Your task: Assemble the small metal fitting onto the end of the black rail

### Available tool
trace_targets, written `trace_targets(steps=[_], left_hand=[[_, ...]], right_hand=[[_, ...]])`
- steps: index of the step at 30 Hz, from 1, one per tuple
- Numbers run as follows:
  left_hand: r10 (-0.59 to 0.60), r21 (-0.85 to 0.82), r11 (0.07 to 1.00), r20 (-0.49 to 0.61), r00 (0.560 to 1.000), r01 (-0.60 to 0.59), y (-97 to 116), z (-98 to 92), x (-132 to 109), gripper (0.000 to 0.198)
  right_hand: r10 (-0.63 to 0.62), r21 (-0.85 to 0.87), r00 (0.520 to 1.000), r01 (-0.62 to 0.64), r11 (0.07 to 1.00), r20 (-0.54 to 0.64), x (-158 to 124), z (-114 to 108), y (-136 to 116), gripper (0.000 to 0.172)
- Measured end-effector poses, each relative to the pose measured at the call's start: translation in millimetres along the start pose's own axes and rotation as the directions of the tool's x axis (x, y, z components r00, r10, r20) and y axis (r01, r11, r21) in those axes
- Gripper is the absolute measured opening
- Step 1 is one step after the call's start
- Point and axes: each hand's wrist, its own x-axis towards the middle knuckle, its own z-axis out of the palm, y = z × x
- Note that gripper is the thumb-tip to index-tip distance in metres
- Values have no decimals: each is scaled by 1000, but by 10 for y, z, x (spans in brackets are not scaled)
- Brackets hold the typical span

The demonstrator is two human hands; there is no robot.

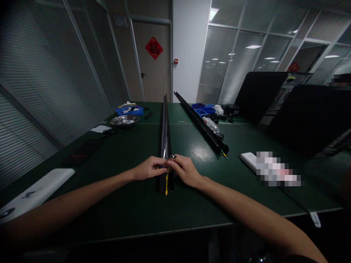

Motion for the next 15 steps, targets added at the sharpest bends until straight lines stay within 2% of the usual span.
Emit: trace_targets(steps=[15], left_hand=[[10,-1,1000,16,1000,-10,-4,-6,-3,24]], right_hand=[[3,2,998,-3,1000,-61,-7,9,-39,37]])
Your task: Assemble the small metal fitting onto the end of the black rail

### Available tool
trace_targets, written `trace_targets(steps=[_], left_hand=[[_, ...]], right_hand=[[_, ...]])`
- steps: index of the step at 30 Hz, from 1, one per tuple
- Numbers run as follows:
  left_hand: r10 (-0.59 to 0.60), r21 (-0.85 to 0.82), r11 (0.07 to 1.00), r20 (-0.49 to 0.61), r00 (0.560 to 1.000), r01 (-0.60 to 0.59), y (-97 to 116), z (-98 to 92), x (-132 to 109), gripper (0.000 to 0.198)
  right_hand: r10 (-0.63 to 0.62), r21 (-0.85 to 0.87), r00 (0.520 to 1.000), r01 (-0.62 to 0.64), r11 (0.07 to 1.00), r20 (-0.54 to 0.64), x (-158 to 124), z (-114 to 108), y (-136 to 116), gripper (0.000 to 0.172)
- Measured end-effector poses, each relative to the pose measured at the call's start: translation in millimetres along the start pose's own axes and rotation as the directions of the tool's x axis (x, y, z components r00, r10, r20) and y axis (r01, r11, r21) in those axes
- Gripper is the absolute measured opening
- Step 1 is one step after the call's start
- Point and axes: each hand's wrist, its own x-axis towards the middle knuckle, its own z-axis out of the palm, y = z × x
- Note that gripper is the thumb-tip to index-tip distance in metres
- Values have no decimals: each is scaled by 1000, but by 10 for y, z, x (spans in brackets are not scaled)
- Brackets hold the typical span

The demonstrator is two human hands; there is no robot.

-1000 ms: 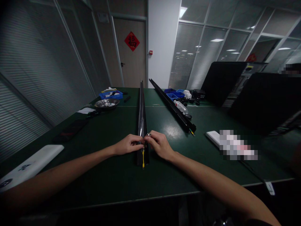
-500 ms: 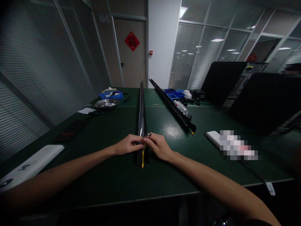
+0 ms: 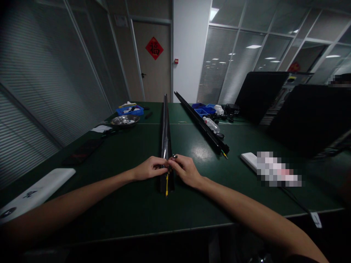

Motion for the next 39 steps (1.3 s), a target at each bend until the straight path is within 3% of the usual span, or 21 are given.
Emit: trace_targets(steps=[39], left_hand=[[-19,-18,1000,2,1000,19,39,-7,1,25]], right_hand=[[6,63,997,-11,998,77,17,-23,24,39]])
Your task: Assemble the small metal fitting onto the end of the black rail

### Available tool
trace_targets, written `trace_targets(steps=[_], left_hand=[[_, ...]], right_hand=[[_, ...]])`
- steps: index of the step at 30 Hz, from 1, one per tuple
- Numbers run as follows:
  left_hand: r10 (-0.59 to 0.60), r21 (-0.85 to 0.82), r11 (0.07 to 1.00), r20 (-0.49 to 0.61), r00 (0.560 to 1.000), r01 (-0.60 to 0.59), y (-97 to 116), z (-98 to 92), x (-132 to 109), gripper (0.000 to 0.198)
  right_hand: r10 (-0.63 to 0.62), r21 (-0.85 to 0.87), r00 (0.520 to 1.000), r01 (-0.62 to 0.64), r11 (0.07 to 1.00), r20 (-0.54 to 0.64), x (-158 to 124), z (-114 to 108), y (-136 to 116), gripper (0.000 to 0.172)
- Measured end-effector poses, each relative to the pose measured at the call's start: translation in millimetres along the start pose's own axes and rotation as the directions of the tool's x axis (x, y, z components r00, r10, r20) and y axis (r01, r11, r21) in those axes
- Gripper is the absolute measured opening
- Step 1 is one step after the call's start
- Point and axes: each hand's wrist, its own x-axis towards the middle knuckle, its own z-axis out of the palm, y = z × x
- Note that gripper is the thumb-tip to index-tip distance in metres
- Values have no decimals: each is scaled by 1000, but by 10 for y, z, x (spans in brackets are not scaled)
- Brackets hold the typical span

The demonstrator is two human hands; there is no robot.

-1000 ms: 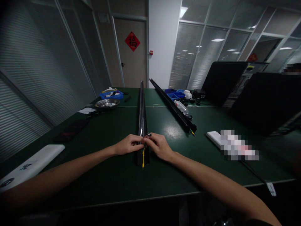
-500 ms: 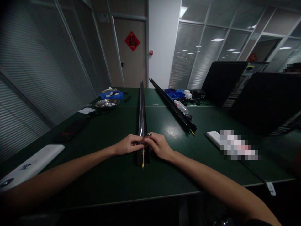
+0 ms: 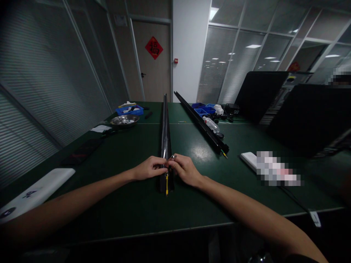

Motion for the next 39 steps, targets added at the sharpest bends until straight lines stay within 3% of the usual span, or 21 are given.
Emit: trace_targets(steps=[15,33,39], left_hand=[[22,-6,1000,-4,1000,-22,-22,-1,4,22],[11,13,1000,-10,1000,-10,-25,12,-5,25],[79,24,997,2,997,-79,-56,22,0,28]], right_hand=[[-3,-67,998,-2,998,-62,-15,14,-20,35],[90,75,995,-86,993,-49,-19,16,-66,35],[59,31,998,-58,998,-34,-16,8,-78,34]])
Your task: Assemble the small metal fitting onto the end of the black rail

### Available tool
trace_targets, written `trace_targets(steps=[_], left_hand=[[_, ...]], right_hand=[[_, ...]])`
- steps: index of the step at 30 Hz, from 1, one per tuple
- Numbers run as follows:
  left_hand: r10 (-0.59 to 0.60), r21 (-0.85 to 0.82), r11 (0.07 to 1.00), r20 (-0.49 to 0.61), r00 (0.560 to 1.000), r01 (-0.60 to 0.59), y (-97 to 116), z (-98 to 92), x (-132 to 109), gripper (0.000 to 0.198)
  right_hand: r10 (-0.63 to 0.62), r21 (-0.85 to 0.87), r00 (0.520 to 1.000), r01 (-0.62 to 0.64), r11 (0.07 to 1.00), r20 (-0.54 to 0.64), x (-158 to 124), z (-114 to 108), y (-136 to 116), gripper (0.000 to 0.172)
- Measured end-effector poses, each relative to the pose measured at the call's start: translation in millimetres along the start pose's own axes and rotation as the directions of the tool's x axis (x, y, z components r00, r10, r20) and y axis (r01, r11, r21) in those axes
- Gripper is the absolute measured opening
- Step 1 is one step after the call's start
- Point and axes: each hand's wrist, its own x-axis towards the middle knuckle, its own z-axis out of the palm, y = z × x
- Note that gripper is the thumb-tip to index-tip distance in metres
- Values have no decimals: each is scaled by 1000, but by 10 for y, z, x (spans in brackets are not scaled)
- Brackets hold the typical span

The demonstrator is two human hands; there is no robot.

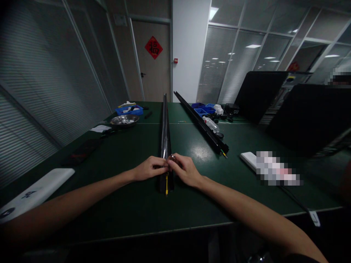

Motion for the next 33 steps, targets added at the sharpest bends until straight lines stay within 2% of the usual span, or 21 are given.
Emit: trace_targets(steps=[3,6,11,14,20,23,28,33], left_hand=[[18,-16,1000,1,1000,-18,10,-1,6,28],[21,-35,999,-2,1000,-21,32,-9,8,29],[14,-61,998,-8,1000,-14,55,-20,3,28],[3,-58,998,-7,1000,-3,71,-25,3,28],[15,-27,1000,-8,1000,-15,93,-32,12,28],[12,-26,1000,-4,1000,-12,96,-30,13,27],[-1,-7,1000,-16,1000,1,107,-24,16,32],[-67,-23,997,-5,998,67,120,-24,7,36]], right_hand=[[-7,16,1000,7,1000,-29,-5,-20,20,39],[0,35,994,4,999,-109,-12,-30,60,45],[26,71,958,-6,997,-286,-9,-12,80,35],[12,72,943,13,997,-334,-9,-6,70,37],[18,97,965,8,995,-262,-28,-22,62,51],[20,81,974,-1,997,-224,-15,-23,68,46],[71,74,979,-58,996,-189,24,5,100,23],[126,150,990,-115,982,-69,38,24,118,28]])
